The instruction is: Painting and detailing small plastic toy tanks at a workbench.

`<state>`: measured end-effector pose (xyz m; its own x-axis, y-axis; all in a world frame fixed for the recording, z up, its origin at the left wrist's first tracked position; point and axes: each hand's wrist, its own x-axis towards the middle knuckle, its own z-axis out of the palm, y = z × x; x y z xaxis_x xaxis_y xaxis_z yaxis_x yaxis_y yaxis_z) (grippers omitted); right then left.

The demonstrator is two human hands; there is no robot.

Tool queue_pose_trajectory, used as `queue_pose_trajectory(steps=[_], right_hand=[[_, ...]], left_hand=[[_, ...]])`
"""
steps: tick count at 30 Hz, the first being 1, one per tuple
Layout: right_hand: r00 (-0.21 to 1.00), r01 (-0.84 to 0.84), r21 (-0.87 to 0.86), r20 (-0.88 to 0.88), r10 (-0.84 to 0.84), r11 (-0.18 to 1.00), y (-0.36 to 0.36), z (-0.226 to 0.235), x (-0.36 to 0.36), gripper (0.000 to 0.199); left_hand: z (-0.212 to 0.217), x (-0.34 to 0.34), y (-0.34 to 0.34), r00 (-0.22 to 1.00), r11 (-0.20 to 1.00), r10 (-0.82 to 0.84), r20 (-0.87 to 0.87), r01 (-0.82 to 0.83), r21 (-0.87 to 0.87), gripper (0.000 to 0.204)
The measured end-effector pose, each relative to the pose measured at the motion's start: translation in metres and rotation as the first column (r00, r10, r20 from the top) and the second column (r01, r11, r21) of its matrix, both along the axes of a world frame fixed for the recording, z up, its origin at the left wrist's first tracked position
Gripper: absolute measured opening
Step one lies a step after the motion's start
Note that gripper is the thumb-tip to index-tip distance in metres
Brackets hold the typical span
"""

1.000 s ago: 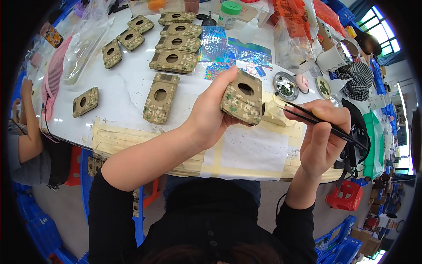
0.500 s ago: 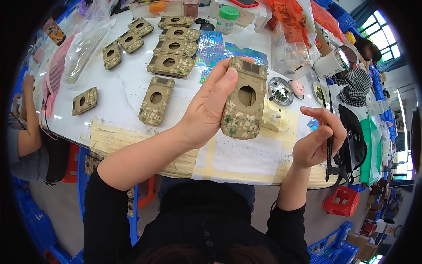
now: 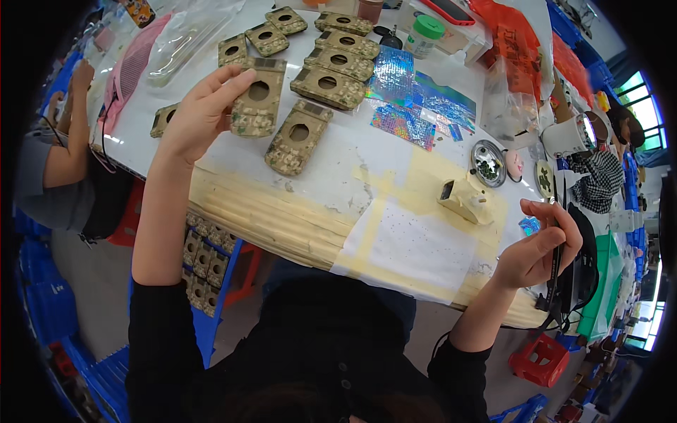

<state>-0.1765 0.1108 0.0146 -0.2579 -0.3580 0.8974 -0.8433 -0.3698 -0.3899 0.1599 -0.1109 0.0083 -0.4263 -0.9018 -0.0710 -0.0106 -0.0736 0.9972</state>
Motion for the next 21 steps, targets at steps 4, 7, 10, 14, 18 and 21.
queue_pose_trajectory(steps=[4, 7, 10, 14, 18, 21], right_hand=[[1.0, -0.013, 0.009, -0.025, 0.013, 1.0, 0.0, -0.001, 0.0, 0.032], [1.0, -0.021, 0.001, -0.009, 0.021, 1.0, -0.002, -0.002, 0.001, 0.032], [0.999, -0.033, 0.009, 0.005, 0.033, 0.999, -0.003, -0.002, 0.0, 0.032], [0.999, -0.046, 0.021, 0.002, 0.046, 0.999, -0.003, -0.004, 0.001, 0.031], [0.999, -0.048, 0.033, 0.004, 0.048, 0.998, -0.003, -0.005, 0.001, 0.031], [0.999, -0.048, 0.037, 0.01, 0.048, 0.998, -0.003, -0.004, 0.002, 0.031]], left_hand=[[-0.013, 0.021, -0.002, 0.965, 0.996, 0.084, 0.25, -0.085, -0.006, 0.037], [-0.014, 0.008, 0.007, 0.952, 0.993, 0.121, 0.28, -0.111, -0.049, 0.041], [-0.021, 0.005, 0.002, 0.924, 0.981, 0.141, 0.354, -0.084, -0.172, 0.044], [-0.028, -0.003, 0.004, 0.887, 0.894, 0.306, 0.346, -0.142, -0.426, 0.037], [-0.023, -0.006, 0.011, 0.832, 0.858, 0.357, 0.424, -0.113, -0.502, 0.031], [-0.018, -0.009, 0.018, 0.815, 0.858, 0.351, 0.46, -0.083, -0.507, 0.026]])
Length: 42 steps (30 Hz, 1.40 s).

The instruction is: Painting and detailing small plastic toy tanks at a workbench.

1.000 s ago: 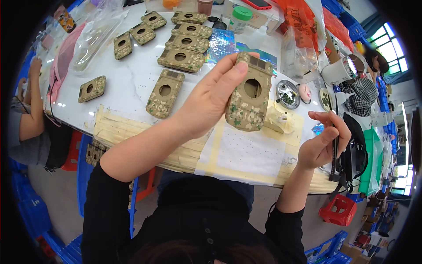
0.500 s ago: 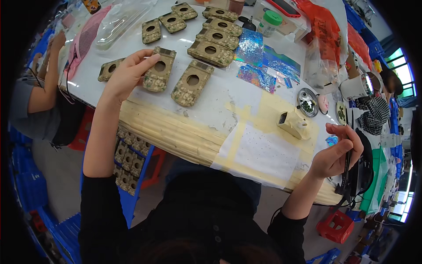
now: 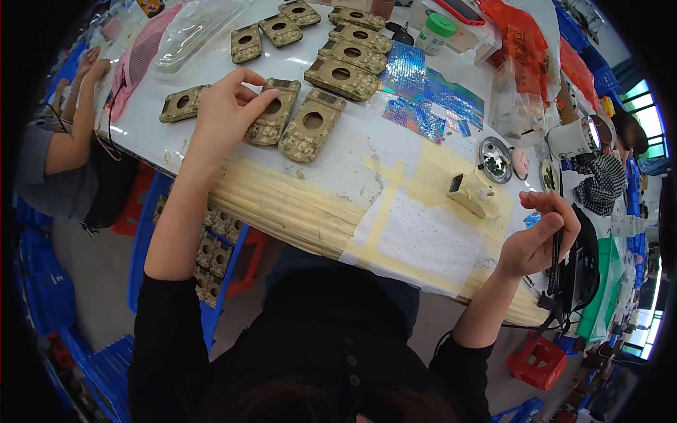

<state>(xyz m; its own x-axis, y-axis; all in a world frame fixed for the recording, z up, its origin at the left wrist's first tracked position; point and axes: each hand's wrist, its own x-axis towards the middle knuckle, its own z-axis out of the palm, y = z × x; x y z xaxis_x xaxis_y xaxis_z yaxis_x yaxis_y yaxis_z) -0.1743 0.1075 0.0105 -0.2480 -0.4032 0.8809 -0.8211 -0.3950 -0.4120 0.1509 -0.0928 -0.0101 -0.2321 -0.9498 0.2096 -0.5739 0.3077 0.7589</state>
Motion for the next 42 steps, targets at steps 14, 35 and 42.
queue_pose_trajectory(steps=[14, 35, 42], right_hand=[[1.0, -0.002, 0.013, -0.016, 0.002, 1.0, 0.002, -0.002, 0.003, 0.034], [0.999, 0.014, 0.069, -0.035, -0.012, 0.998, -0.003, -0.006, 0.01, 0.034], [0.999, 0.046, 0.028, -0.003, -0.046, 0.999, 0.011, -0.007, 0.002, 0.034]], left_hand=[[0.025, -0.008, 0.064, 0.932, 0.939, -0.19, 0.308, 0.264, -0.222, 0.033], [0.021, 0.011, 0.081, 0.839, 0.905, 0.056, 0.541, 0.186, -0.382, 0.026], [0.02, 0.198, 0.113, 0.784, 0.986, 0.161, 0.6, -0.151, -0.069, 0.029]])
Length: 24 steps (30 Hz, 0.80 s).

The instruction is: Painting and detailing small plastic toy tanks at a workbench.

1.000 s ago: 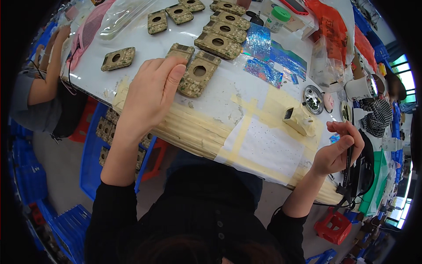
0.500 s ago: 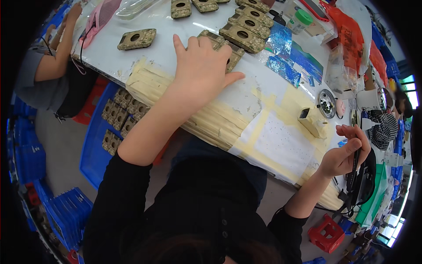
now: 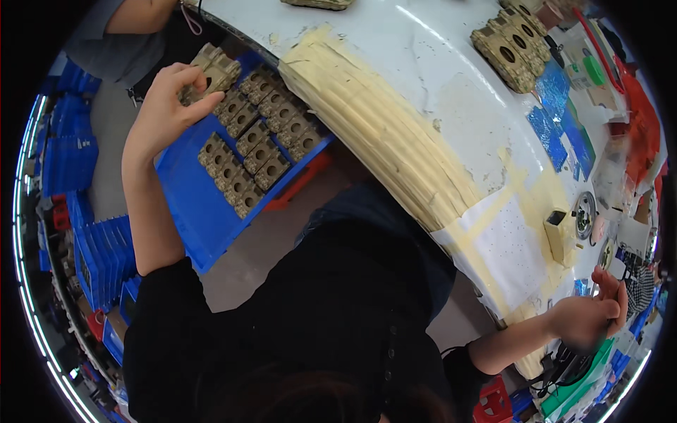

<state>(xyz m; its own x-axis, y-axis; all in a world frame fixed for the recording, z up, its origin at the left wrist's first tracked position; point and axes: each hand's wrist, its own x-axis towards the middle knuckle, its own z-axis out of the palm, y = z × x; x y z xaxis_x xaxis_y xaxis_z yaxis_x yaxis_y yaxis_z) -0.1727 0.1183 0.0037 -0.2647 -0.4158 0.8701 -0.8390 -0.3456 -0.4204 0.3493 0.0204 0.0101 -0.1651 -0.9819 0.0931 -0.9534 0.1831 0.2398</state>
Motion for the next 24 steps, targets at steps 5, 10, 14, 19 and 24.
queue_pose_trajectory(steps=[5, 10, 14, 19, 24], right_hand=[[0.999, -0.048, -0.021, -0.015, 0.048, 0.999, 0.0, 0.008, 0.0, 0.033], [0.999, -0.005, -0.015, -0.035, 0.005, 1.0, -0.001, 0.009, 0.006, 0.034], [0.997, -0.005, -0.01, -0.079, 0.004, 1.0, 0.007, 0.011, 0.004, 0.035], [0.996, 0.03, 0.009, -0.084, -0.029, 1.0, 0.016, 0.017, 0.009, 0.036], [0.998, 0.028, 0.007, -0.062, -0.028, 1.0, 0.024, 0.018, 0.009, 0.036]], left_hand=[[-0.096, 0.129, 0.029, 0.968, 0.92, 0.238, -0.073, -0.201, 0.336, 0.035], [-0.188, 0.195, 0.032, 0.987, 0.944, 0.151, -0.056, -0.128, 0.305, 0.037], [-0.227, 0.226, 0.022, 0.976, 0.9, 0.197, -0.087, -0.145, 0.411, 0.036], [-0.261, 0.248, 0.013, 0.942, 0.837, 0.3, -0.149, -0.185, 0.515, 0.038], [-0.267, 0.257, 0.006, 0.987, 0.805, 0.161, 0.007, -0.135, 0.577, 0.037]])
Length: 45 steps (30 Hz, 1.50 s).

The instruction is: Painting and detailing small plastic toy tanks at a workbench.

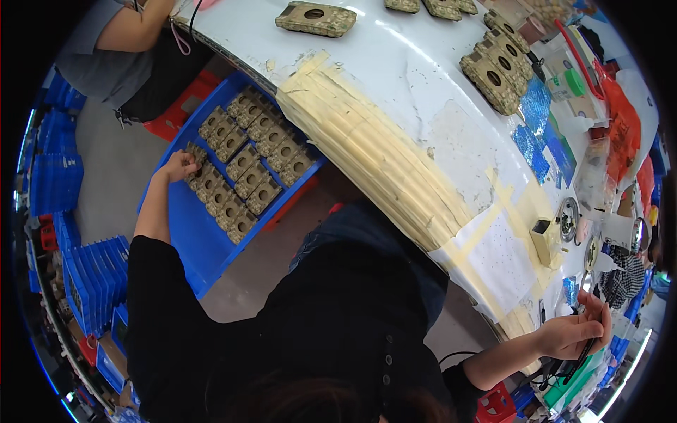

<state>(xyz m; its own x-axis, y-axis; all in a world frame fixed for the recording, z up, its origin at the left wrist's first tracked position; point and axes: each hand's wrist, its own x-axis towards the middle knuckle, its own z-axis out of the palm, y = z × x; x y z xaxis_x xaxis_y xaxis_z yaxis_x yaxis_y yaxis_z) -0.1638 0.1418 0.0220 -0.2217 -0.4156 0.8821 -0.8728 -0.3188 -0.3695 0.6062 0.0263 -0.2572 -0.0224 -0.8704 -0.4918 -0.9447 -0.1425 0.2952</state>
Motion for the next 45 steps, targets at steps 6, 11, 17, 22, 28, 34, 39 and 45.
queue_pose_trajectory(steps=[6, 11, 17, 22, 28, 34, 39, 45], right_hand=[[1.0, -0.003, -0.015, 0.013, 0.003, 1.0, -0.001, -0.004, 0.001, 0.037], [0.998, -0.017, -0.022, 0.06, 0.018, 1.0, 0.005, -0.007, -0.003, 0.035], [0.999, -0.006, -0.011, 0.044, 0.007, 1.0, 0.01, -0.003, -0.005, 0.034], [0.999, -0.046, -0.001, 0.01, 0.046, 0.999, 0.006, -0.006, -0.007, 0.033], [0.999, -0.038, 0.021, 0.002, 0.038, 0.999, 0.0, -0.007, 0.0, 0.033], [0.999, -0.039, 0.019, -0.031, 0.04, 0.999, 0.001, -0.001, 0.001, 0.036], [1.0, -0.017, 0.006, -0.018, 0.018, 1.0, 0.004, -0.005, -0.002, 0.036], [0.999, -0.035, -0.023, 0.011, 0.035, 0.999, 0.01, -0.002, 0.01, 0.037]], left_hand=[[0.023, -0.021, -0.001, 0.988, 0.978, 0.131, -0.077, -0.116, 0.175, 0.034], [0.035, -0.014, 0.017, 0.99, 0.989, 0.129, -0.054, -0.124, 0.086, 0.031], [0.064, -0.027, 0.079, 0.997, 0.977, 0.039, 0.068, -0.023, -0.211, 0.026], [0.06, -0.051, 0.162, 0.983, 0.99, -0.109, 0.145, 0.12, -0.068, 0.023], [0.039, -0.097, 0.203, 0.962, 0.968, -0.245, 0.121, 0.236, 0.089, 0.028], [0.027, -0.119, 0.21, 0.957, 0.937, -0.291, 0.0, 0.286, 0.199, 0.021], [0.063, -0.14, 0.151, 0.888, 0.704, -0.46, -0.006, 0.369, 0.607, 0.022], [0.227, -0.253, -0.009, 0.845, 0.932, -0.194, -0.498, 0.0, -0.362, 0.014]])
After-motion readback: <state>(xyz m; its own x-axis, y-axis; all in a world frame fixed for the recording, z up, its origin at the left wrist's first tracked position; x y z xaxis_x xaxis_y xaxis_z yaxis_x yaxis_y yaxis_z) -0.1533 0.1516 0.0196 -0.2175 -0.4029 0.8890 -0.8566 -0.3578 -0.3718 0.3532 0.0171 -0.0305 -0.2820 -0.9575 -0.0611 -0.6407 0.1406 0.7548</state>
